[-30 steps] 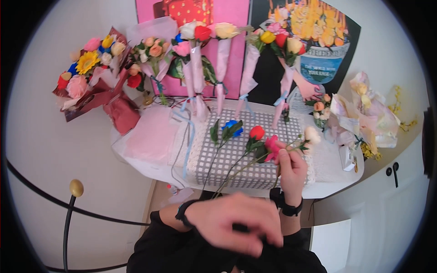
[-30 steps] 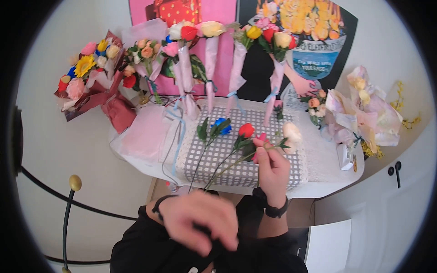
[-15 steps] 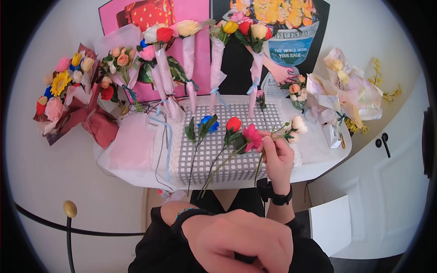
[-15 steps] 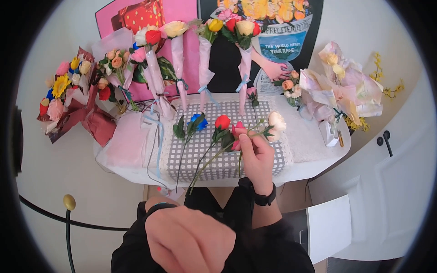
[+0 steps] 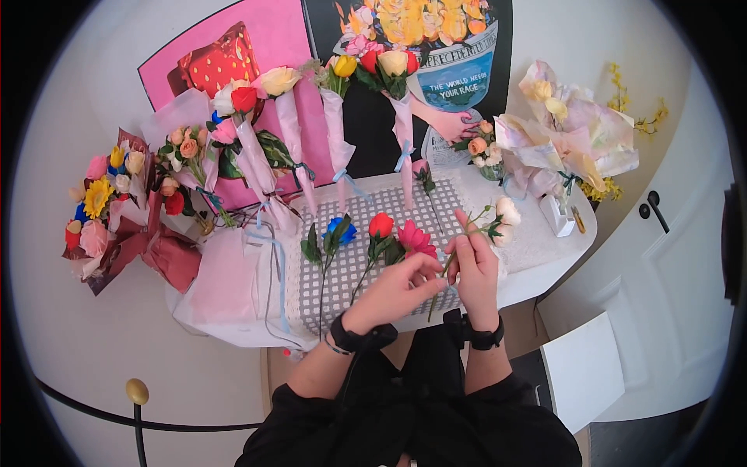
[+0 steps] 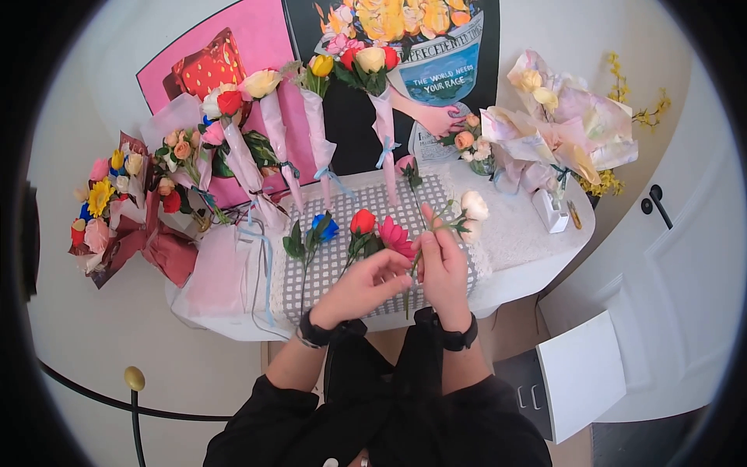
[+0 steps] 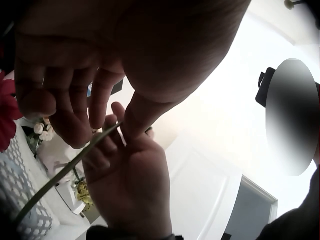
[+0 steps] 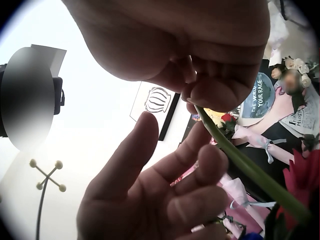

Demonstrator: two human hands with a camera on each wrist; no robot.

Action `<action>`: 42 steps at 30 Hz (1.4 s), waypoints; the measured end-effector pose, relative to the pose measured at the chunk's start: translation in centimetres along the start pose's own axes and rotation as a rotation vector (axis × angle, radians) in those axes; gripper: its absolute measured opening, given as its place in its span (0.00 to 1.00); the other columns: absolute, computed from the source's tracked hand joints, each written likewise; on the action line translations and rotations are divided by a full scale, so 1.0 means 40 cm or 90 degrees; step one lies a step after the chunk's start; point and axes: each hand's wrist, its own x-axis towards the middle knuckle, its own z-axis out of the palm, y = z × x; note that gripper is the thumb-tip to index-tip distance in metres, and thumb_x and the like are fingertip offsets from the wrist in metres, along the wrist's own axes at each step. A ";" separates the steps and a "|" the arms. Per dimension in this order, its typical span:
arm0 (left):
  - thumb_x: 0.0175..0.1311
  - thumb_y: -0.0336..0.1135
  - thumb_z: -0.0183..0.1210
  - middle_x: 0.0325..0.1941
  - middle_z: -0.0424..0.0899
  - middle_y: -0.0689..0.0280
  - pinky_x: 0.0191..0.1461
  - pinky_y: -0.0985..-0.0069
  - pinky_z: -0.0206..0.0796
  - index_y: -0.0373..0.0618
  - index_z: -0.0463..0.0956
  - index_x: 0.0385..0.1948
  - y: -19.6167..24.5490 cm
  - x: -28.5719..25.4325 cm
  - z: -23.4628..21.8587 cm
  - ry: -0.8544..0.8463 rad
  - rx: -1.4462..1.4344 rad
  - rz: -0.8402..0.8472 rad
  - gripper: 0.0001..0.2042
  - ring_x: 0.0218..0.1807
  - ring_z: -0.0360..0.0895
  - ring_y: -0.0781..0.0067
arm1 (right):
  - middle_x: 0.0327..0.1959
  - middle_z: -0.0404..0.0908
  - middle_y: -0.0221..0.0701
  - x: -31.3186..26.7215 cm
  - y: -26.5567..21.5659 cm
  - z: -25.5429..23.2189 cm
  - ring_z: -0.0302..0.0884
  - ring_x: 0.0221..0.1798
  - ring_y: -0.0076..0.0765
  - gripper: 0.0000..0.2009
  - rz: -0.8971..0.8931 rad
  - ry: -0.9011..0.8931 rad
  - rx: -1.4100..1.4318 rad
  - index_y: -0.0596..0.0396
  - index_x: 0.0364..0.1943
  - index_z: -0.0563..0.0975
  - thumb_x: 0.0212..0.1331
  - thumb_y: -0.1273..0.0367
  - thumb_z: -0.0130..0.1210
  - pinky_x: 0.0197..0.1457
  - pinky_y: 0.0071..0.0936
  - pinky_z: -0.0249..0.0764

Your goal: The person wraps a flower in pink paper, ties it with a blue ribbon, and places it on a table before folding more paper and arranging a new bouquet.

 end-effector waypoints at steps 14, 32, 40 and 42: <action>0.74 0.37 0.55 0.22 0.75 0.75 0.27 0.86 0.63 0.40 0.78 0.38 -0.072 -0.129 0.000 0.020 -0.175 -0.220 0.10 0.23 0.70 0.88 | 0.38 0.81 0.33 0.082 0.044 0.014 0.78 0.27 0.22 0.22 -0.044 0.037 0.147 0.65 0.66 0.65 0.71 0.72 0.50 0.32 0.22 0.80; 0.74 0.36 0.53 0.22 0.70 0.78 0.28 0.86 0.58 0.40 0.78 0.37 -0.130 -0.232 -0.050 0.010 -0.193 -0.186 0.10 0.24 0.63 0.90 | 0.34 0.84 0.33 0.085 0.068 0.018 0.73 0.26 0.18 0.17 -0.005 -0.003 0.113 0.68 0.58 0.73 0.69 0.73 0.53 0.31 0.19 0.73; 0.74 0.35 0.53 0.26 0.75 0.75 0.30 0.84 0.59 0.42 0.81 0.41 -0.165 -0.259 -0.041 -0.009 -0.117 -0.137 0.09 0.26 0.66 0.88 | 0.30 0.85 0.33 0.067 0.041 0.042 0.73 0.23 0.19 0.16 0.033 -0.100 0.008 0.69 0.55 0.76 0.66 0.73 0.54 0.29 0.19 0.72; 0.74 0.35 0.53 0.27 0.77 0.74 0.30 0.84 0.60 0.42 0.81 0.41 -0.169 -0.261 -0.038 -0.036 -0.077 -0.147 0.09 0.27 0.67 0.88 | 0.29 0.85 0.33 0.060 0.034 0.038 0.74 0.23 0.19 0.14 0.044 -0.131 -0.005 0.68 0.53 0.77 0.66 0.74 0.55 0.28 0.18 0.72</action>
